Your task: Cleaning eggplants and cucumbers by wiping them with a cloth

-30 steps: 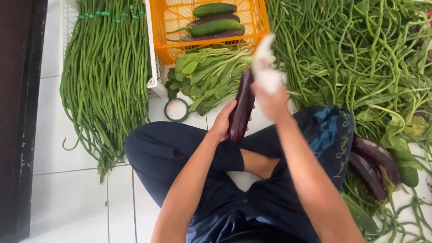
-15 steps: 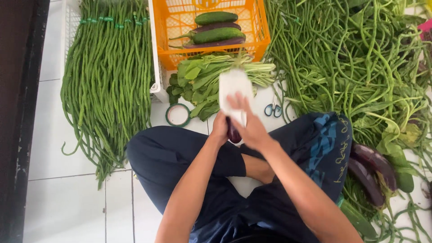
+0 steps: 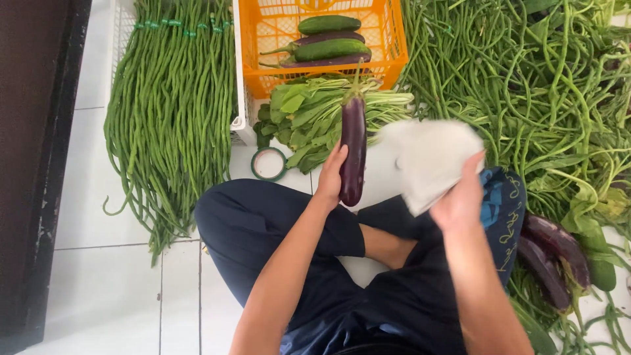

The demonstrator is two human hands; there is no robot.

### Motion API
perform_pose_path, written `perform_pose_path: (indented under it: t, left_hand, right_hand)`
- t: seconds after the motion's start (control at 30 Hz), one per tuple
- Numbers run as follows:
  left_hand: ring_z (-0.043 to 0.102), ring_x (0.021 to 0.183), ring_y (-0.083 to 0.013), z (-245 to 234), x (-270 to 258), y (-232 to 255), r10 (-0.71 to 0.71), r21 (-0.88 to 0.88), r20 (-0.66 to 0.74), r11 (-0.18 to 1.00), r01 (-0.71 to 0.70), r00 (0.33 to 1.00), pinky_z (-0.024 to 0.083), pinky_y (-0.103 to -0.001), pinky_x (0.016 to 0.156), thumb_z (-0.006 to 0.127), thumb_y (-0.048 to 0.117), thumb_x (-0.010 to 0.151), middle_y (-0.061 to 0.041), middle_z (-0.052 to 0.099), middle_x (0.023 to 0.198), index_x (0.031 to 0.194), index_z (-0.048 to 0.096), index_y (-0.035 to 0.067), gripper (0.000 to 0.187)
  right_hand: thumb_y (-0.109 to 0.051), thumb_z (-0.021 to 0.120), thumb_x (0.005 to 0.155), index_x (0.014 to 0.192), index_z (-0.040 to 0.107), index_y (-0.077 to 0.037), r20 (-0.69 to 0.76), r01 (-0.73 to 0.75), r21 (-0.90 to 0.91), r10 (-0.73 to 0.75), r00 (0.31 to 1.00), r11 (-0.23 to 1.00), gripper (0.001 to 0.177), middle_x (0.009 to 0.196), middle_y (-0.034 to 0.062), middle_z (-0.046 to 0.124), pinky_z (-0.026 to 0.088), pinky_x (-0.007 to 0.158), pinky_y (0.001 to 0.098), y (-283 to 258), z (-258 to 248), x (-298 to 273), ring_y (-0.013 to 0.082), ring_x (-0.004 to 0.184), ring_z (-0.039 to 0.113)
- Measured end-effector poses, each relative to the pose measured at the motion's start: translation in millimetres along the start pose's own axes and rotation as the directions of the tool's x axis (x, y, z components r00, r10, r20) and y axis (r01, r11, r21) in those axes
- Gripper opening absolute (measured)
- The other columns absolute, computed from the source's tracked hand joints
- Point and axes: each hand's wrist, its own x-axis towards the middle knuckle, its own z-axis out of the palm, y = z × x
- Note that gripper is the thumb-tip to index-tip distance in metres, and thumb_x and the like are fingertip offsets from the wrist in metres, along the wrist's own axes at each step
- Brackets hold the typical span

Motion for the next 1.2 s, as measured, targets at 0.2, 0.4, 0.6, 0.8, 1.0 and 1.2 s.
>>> perform_pose_path:
  t: [0.2, 0.4, 0.6, 0.8, 1.0, 1.2]
  left_hand:
    - [0.067, 0.091, -0.0225, 5, -6, 4, -0.024, 0.067, 0.055, 0.998, 0.021, 0.998, 0.062, -0.038, 0.082, 0.066, 0.038, 0.100, -0.014, 0.068, 0.113, 0.148, 0.056, 0.022, 0.051]
    - [0.053, 0.119, -0.0209, -3, -2, -11, -0.075, 0.163, 0.077, 0.985, 0.062, 0.994, 0.050, -0.043, 0.102, 0.063, 0.040, 0.101, -0.013, 0.055, 0.145, 0.154, 0.047, 0.013, 0.061]
    - [0.063, 0.106, -0.0175, -60, 65, -89, 0.051, 0.113, -0.153, 0.993, -0.033, 0.987, 0.048, -0.041, 0.101, 0.059, 0.039, 0.103, -0.007, 0.071, 0.116, 0.123, 0.072, 0.012, 0.037]
    - [0.057, 0.113, -0.0178, -17, 28, -16, 0.175, 0.029, -0.195, 0.984, -0.173, 0.965, 0.038, -0.037, 0.113, 0.042, 0.029, 0.109, -0.010, 0.067, 0.114, 0.120, 0.063, 0.011, 0.030]
    - [0.059, 0.112, -0.0197, -34, 42, -34, 0.061, 0.307, -0.267, 0.951, 0.025, 0.962, 0.050, -0.039, 0.098, 0.063, 0.049, 0.100, -0.009, 0.061, 0.139, 0.156, 0.046, 0.023, 0.064]
    - [0.065, 0.096, -0.0185, -35, 45, -41, 0.092, 0.526, -0.125, 0.850, -0.012, 0.988, 0.054, -0.038, 0.081, 0.062, 0.055, 0.098, -0.007, 0.068, 0.122, 0.154, 0.048, 0.030, 0.063]
  right_hand:
    - [-0.021, 0.084, 0.096, 0.137, 0.058, -0.005, 0.200, 0.487, -0.472, -0.449, 0.871, 0.735, 0.052, 0.129, 0.0112, 0.067, 0.056, 0.098, 0.0381, 20, -42, 115, 0.0185, 0.118, 0.066]
    - [-0.004, 0.057, 0.102, 0.154, 0.046, -0.008, 0.835, 0.869, -0.484, -0.243, 0.493, 0.100, 0.054, 0.167, 0.0253, 0.019, 0.022, 0.124, 0.0532, 88, 9, 73, 0.0461, 0.151, 0.019]
    - [-0.047, 0.034, 0.106, 0.156, 0.041, -0.011, 0.848, 0.844, -0.486, -0.111, 0.518, 0.227, 0.062, 0.168, 0.0183, 0.022, 0.022, 0.122, 0.0533, 120, -16, 30, 0.0424, 0.152, 0.015]
    - [-0.009, 0.055, 0.099, 0.146, 0.056, -0.005, 0.832, 0.782, -0.435, -0.134, 0.539, 0.446, 0.047, 0.161, 0.0165, 0.040, 0.026, 0.119, 0.0480, 133, -55, -21, 0.0385, 0.150, 0.023]
    - [-0.027, 0.059, 0.105, 0.154, 0.041, -0.008, -0.035, 0.100, -0.161, -0.107, 0.994, 0.982, 0.055, 0.152, 0.0109, 0.051, 0.032, 0.124, 0.0431, 130, -83, 36, 0.0230, 0.141, 0.048]
    - [-0.021, 0.073, 0.103, 0.136, 0.061, -0.004, 0.272, 0.681, -0.548, -0.666, 0.695, 0.487, 0.039, 0.137, 0.0188, 0.062, 0.040, 0.116, 0.0440, 110, -101, 146, 0.0253, 0.134, 0.054]
